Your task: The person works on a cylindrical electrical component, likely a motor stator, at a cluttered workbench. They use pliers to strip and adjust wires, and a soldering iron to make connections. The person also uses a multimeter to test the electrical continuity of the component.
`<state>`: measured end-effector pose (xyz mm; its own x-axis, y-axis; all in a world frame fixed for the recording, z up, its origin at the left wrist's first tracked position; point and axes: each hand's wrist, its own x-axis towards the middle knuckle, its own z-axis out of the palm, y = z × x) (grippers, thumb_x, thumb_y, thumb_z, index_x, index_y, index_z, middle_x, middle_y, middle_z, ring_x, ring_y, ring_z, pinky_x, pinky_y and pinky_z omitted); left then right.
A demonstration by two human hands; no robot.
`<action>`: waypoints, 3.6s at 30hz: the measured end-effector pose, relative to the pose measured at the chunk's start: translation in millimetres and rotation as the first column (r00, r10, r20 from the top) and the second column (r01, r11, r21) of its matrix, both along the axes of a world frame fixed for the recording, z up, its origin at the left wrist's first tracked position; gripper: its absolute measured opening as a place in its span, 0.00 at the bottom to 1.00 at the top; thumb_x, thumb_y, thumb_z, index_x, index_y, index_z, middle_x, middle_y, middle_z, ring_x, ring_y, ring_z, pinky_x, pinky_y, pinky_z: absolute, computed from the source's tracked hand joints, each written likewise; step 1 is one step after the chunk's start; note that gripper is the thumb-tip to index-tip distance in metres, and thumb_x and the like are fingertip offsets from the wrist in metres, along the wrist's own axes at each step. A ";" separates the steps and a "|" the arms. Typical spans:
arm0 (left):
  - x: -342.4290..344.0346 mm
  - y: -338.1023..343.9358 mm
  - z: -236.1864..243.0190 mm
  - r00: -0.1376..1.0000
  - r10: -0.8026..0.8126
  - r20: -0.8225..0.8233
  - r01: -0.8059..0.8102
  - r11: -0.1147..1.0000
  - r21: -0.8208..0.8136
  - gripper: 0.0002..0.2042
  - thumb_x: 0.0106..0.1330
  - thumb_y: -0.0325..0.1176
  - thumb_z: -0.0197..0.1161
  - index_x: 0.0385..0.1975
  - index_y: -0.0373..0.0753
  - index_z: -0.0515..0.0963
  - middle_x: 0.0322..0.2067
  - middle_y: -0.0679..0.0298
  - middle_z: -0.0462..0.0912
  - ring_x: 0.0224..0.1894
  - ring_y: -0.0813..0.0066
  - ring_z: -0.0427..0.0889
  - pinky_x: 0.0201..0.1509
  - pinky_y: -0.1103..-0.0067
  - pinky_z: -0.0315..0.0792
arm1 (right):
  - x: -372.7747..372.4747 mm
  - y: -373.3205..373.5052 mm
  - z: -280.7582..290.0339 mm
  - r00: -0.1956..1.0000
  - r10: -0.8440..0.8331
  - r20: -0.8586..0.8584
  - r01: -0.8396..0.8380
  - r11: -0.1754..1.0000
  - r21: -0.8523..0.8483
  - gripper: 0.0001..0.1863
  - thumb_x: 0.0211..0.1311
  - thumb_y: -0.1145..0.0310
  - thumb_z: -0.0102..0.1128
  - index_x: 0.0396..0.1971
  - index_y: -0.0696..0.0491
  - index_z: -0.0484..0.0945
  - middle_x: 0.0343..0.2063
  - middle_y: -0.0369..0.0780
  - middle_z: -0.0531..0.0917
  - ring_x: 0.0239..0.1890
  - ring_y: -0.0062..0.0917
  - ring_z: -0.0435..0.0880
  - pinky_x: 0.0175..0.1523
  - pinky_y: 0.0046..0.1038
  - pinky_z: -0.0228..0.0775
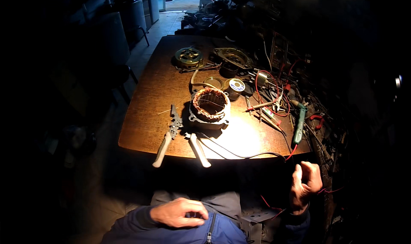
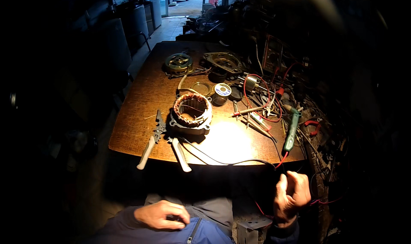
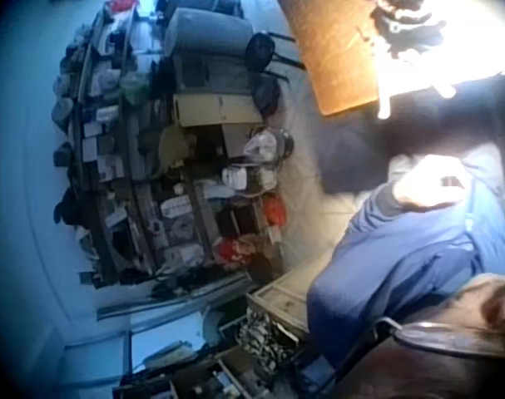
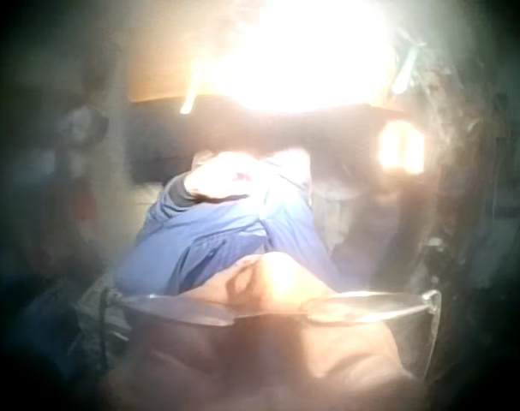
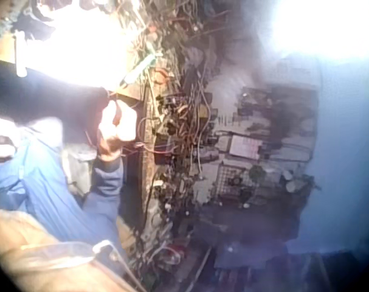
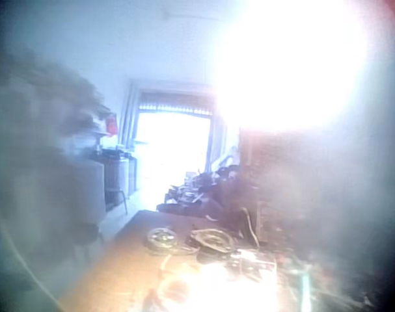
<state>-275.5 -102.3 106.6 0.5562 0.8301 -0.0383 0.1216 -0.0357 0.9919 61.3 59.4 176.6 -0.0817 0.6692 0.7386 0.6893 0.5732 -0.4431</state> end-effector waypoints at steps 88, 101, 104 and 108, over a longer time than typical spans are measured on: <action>-77.0 256.8 132.1 0.917 0.365 -0.160 -0.171 0.724 0.668 0.08 0.63 0.17 0.76 0.41 0.34 0.89 0.39 0.60 0.89 0.41 0.74 0.87 0.46 0.80 0.79 | -171.8 168.4 -3.7 0.311 0.495 -0.811 -0.922 -0.052 -0.384 0.13 0.71 0.75 0.67 0.52 0.61 0.87 0.37 0.39 0.91 0.39 0.18 0.87 0.47 0.26 0.82; -72.1 255.9 138.2 0.897 0.401 -0.185 -0.177 0.711 0.681 0.07 0.64 0.19 0.75 0.41 0.34 0.88 0.38 0.61 0.89 0.42 0.72 0.87 0.48 0.78 0.79 | -175.3 167.3 -3.3 0.302 0.516 -0.801 -0.933 -0.012 -0.360 0.08 0.73 0.74 0.67 0.47 0.61 0.86 0.33 0.37 0.89 0.33 0.18 0.87 0.41 0.25 0.82; -70.8 256.8 138.3 0.894 0.406 -0.187 -0.169 0.693 0.701 0.07 0.64 0.19 0.76 0.40 0.34 0.88 0.38 0.61 0.89 0.42 0.72 0.87 0.48 0.78 0.80 | -172.4 167.1 -0.4 0.314 0.475 -0.822 -0.922 -0.053 -0.383 0.09 0.72 0.74 0.67 0.46 0.62 0.86 0.36 0.39 0.90 0.37 0.18 0.85 0.44 0.27 0.80; -68.9 255.5 140.9 0.877 0.425 -0.223 -0.147 0.679 0.719 0.08 0.63 0.19 0.76 0.40 0.34 0.88 0.38 0.60 0.89 0.41 0.72 0.87 0.47 0.78 0.80 | -172.0 166.5 1.1 0.335 0.481 -0.810 -0.915 -0.037 -0.401 0.08 0.73 0.73 0.67 0.45 0.62 0.86 0.36 0.39 0.90 0.37 0.17 0.85 0.44 0.26 0.80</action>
